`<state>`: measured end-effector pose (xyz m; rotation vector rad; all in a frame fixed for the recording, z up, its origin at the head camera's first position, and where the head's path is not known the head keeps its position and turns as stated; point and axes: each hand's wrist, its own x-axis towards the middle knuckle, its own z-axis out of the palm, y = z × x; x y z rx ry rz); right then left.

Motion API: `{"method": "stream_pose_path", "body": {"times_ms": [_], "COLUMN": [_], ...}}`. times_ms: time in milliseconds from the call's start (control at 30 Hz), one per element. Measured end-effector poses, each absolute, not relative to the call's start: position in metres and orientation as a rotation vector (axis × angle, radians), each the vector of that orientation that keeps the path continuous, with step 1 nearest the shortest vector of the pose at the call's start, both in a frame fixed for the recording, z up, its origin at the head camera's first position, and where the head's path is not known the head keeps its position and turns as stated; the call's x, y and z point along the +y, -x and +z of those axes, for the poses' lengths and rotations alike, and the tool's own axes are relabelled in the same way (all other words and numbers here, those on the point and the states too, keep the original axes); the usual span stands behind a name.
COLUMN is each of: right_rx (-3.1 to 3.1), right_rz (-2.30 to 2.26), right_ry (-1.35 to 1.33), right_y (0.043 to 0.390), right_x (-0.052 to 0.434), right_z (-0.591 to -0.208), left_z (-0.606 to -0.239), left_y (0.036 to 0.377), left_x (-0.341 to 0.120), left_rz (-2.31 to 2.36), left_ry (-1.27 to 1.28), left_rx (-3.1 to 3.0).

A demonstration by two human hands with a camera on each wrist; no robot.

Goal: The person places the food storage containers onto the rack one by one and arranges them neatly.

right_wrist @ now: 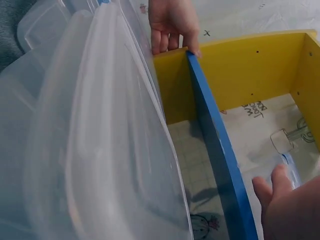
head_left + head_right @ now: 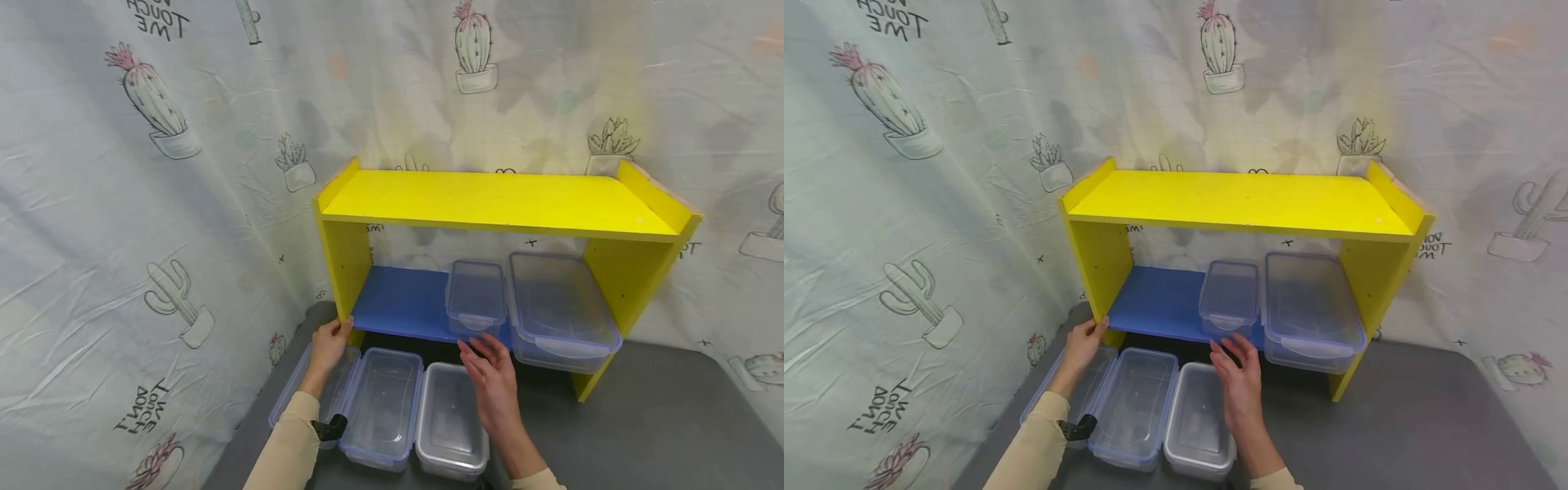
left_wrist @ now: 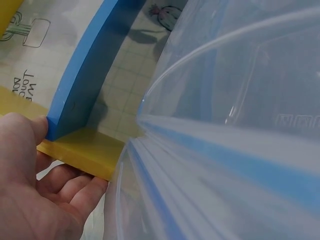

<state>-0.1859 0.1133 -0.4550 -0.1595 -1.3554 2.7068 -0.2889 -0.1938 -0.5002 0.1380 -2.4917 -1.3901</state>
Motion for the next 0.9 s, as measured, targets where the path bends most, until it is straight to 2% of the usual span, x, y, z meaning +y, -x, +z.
{"method": "stream_pose_path", "body": {"times_ms": [233, 500, 900], "right_rx": [-1.441, -1.798, -2.011], "right_rz": [2.651, 2.453, 2.190], "right_ry": [0.175, 0.300, 0.394], "right_y": [0.177, 0.168, 0.153], "right_x": [0.127, 0.136, 0.142], "right_z": [-0.461, -0.483, -0.511], "left_z": [-0.498, -0.500, -0.500], "left_y": [0.291, 0.292, 0.289], "left_x": [-0.196, -0.194, -0.192], "left_rz": [-1.365, -1.370, -1.376], "left_ry": [-0.158, -0.169, -0.165], "left_rx": [-2.491, -2.504, -2.496]}}
